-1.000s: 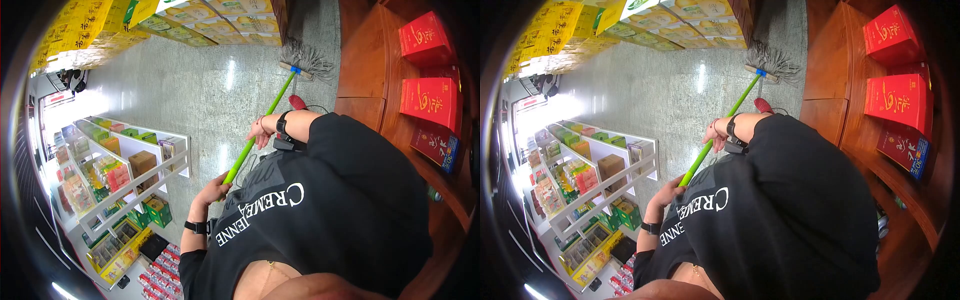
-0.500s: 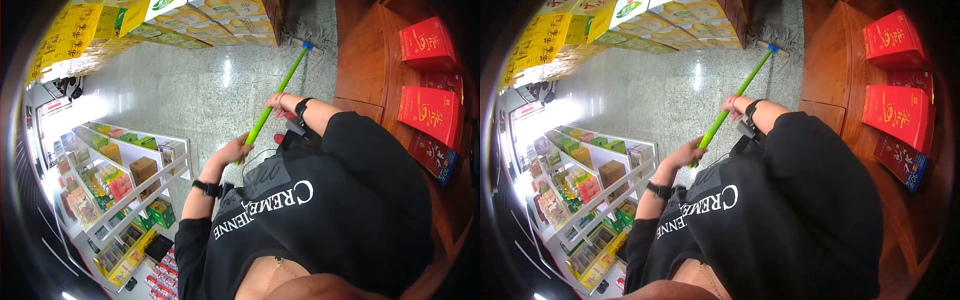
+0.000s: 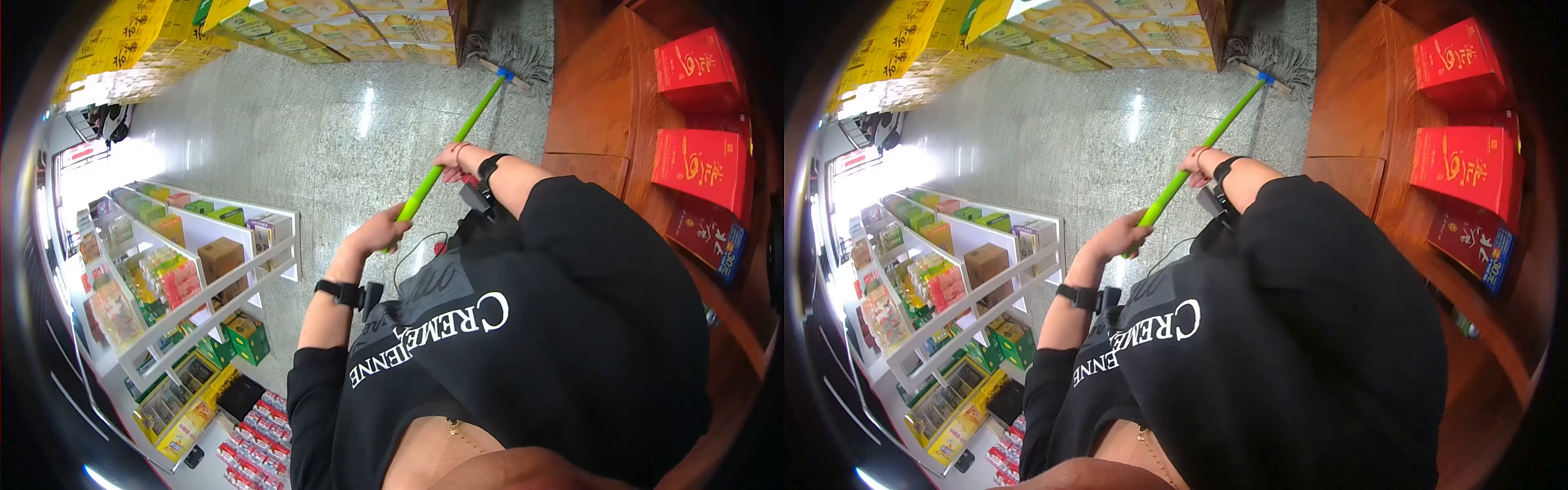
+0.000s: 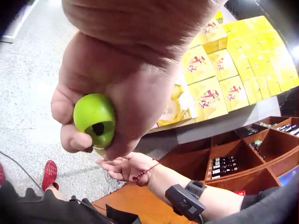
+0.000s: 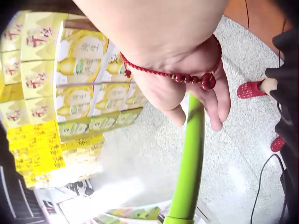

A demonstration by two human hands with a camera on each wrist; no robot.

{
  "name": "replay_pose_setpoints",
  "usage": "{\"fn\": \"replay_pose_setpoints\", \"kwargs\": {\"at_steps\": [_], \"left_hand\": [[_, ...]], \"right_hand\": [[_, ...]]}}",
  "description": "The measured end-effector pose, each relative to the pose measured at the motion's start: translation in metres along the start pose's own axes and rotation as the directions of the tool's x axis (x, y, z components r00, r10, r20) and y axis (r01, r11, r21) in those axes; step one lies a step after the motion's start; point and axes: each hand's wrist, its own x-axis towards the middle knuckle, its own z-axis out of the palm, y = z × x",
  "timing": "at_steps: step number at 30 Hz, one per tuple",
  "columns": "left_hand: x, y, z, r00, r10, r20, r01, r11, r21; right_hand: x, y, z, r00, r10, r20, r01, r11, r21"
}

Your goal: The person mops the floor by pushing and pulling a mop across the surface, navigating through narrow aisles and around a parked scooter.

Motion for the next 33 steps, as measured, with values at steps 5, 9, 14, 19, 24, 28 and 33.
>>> {"fn": "replay_pose_setpoints", "kwargs": {"at_steps": [5, 9, 14, 19, 24, 28, 33], "left_hand": [[-0.092, -0.12, 0.032, 0.989, -0.131, -0.068, 0.116, 0.974, -0.196], [-0.167, -0.214, 0.088, 0.977, -0.187, -0.105, 0.135, 0.916, -0.378], [-0.222, -0.294, 0.173, 0.948, -0.166, -0.27, 0.027, 0.891, -0.452], [-0.239, -0.289, 0.199, 0.916, -0.219, -0.336, -0.049, 0.771, -0.635], [-0.224, -0.273, 0.178, 0.923, -0.209, -0.322, -0.02, 0.812, -0.583], [-0.198, -0.254, 0.142, 0.93, -0.183, -0.32, -0.029, 0.829, -0.559], [-0.143, -0.228, 0.09, 0.943, -0.148, -0.298, -0.07, 0.788, -0.611]], "right_hand": [[-0.015, 0.012, 0.139, 0.962, 0.078, 0.26, -0.009, 0.966, -0.258], [-0.017, 0.046, 0.249, 0.898, 0.163, 0.41, -0.004, 0.932, -0.362], [-0.027, 0.082, 0.334, 0.804, 0.288, 0.52, 0.029, 0.855, -0.519], [-0.028, 0.079, 0.365, 0.755, 0.365, 0.545, 0.054, 0.794, -0.606], [-0.026, 0.06, 0.357, 0.847, 0.258, 0.465, 0.085, 0.797, -0.598], [-0.033, 0.031, 0.332, 0.932, 0.056, 0.358, 0.17, 0.804, -0.569], [0.009, -0.015, 0.29, 0.968, -0.009, 0.25, 0.154, 0.81, -0.566]]}}
